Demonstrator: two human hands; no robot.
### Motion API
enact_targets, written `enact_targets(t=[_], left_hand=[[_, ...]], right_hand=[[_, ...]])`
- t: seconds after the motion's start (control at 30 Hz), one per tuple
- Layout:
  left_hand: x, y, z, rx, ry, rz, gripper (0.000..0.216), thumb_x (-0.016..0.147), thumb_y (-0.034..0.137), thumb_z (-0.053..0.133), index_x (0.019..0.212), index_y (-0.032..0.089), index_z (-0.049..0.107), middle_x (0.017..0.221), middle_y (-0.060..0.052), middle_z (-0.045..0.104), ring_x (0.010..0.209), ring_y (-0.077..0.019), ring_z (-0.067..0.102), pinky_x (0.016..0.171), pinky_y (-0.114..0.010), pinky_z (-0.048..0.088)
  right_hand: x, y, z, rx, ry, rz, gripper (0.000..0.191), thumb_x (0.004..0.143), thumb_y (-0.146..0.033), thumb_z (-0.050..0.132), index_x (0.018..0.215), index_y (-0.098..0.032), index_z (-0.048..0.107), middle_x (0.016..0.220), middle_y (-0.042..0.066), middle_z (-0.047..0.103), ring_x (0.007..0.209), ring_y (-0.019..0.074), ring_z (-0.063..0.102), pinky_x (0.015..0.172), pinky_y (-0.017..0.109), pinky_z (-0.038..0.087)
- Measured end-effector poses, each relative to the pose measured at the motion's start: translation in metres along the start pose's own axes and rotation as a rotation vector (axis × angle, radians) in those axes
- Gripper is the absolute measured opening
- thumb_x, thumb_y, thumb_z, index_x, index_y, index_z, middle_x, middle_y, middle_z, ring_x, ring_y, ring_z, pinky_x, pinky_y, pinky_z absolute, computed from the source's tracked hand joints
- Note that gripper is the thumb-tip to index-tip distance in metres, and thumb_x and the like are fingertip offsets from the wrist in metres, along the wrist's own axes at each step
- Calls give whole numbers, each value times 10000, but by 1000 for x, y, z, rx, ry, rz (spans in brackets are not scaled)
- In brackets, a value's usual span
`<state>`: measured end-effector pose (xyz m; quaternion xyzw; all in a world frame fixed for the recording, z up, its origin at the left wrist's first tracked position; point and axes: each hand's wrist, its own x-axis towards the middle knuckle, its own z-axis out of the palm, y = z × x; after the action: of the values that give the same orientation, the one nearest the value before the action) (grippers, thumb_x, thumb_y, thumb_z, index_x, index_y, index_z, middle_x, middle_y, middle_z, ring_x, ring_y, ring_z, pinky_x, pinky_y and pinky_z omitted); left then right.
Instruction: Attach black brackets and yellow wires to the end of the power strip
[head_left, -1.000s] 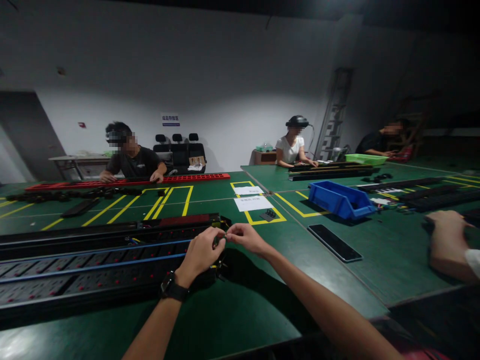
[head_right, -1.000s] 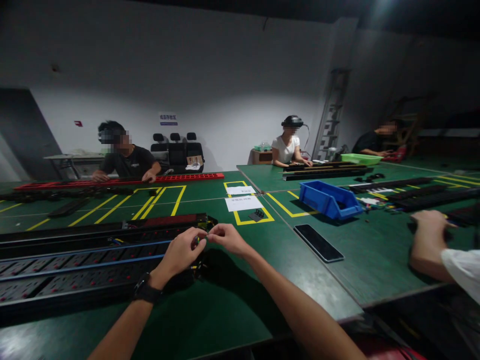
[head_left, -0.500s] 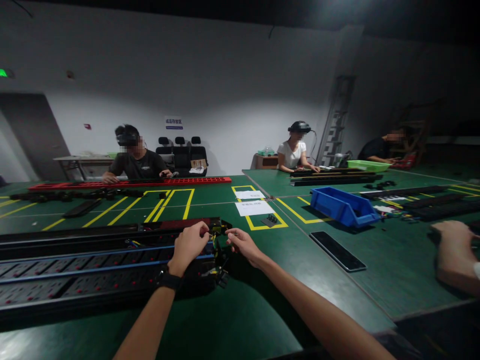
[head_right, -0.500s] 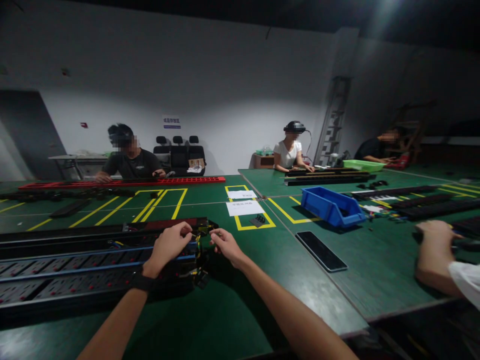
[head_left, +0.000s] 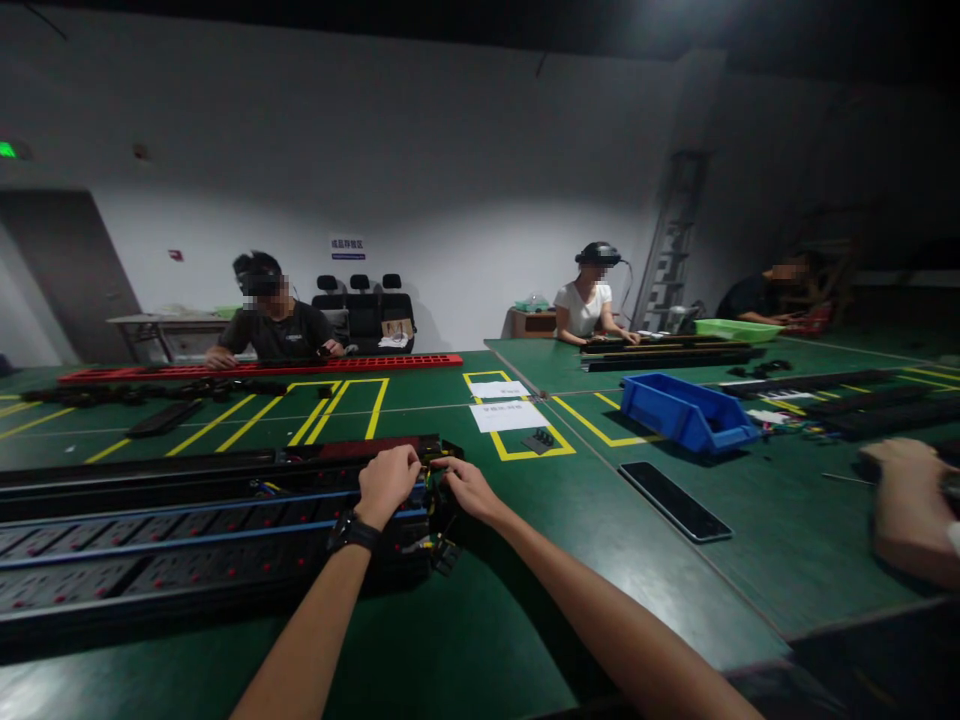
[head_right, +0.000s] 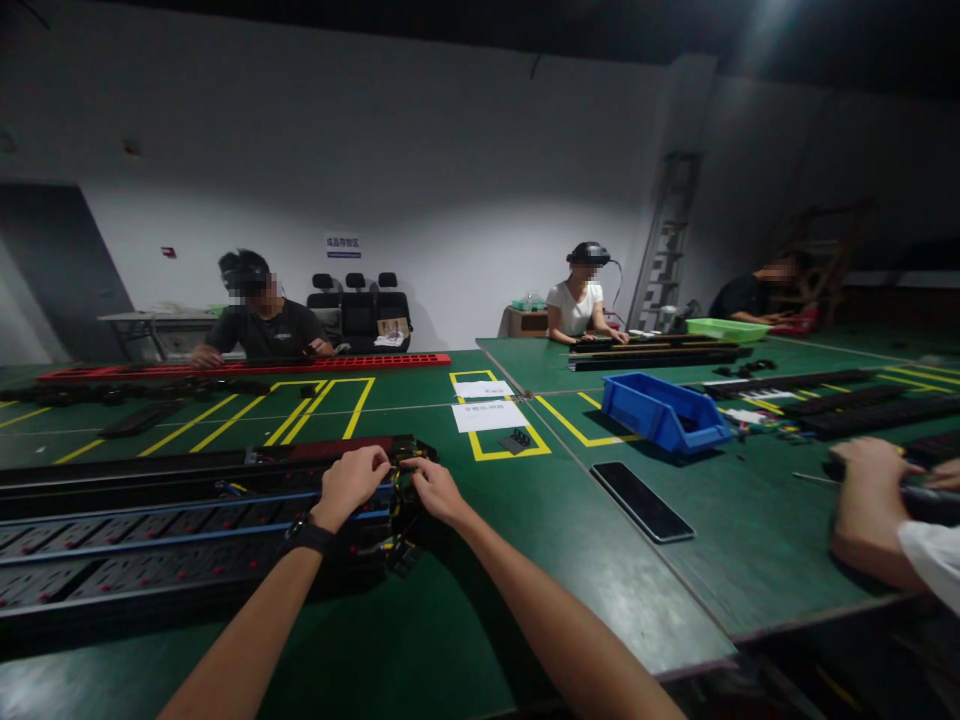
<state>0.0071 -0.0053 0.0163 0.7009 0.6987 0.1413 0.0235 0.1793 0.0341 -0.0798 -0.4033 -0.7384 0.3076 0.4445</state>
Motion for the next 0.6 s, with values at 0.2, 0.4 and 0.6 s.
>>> enact_targets(t=[0.2, 0.4, 0.6], left_hand=[[1, -1, 3, 11, 9, -4, 214, 907, 385, 561, 983, 299, 742, 1015, -80, 773, 998, -310, 722, 829, -388, 533], [0, 2, 1, 33, 2, 13, 228, 919, 376, 560, 1001, 291, 754, 1029, -98, 770, 1005, -314, 723, 833, -384, 533], [2, 2, 4, 56, 31, 9, 213, 912, 392, 592, 997, 292, 760, 1025, -101, 770, 1004, -306, 722, 841, -374, 528]], right_hand=[[-1, -3, -2, -71, -24, -5, 455, 865, -117, 447, 1219, -202, 719, 1259, 73, 717, 1189, 232, 641, 1073, 383, 456], [-1, -6, -3, -126, -25, -3, 460, 863, -102, 453, 1218, -224, 719, 1262, 45, 721, 1187, 220, 647, 1066, 361, 461], [-2, -8, -3, -163, -29, 22, 455, 872, -117, 477, 1241, -252, 707, 1254, 30, 724, 1162, 225, 656, 1039, 354, 478]])
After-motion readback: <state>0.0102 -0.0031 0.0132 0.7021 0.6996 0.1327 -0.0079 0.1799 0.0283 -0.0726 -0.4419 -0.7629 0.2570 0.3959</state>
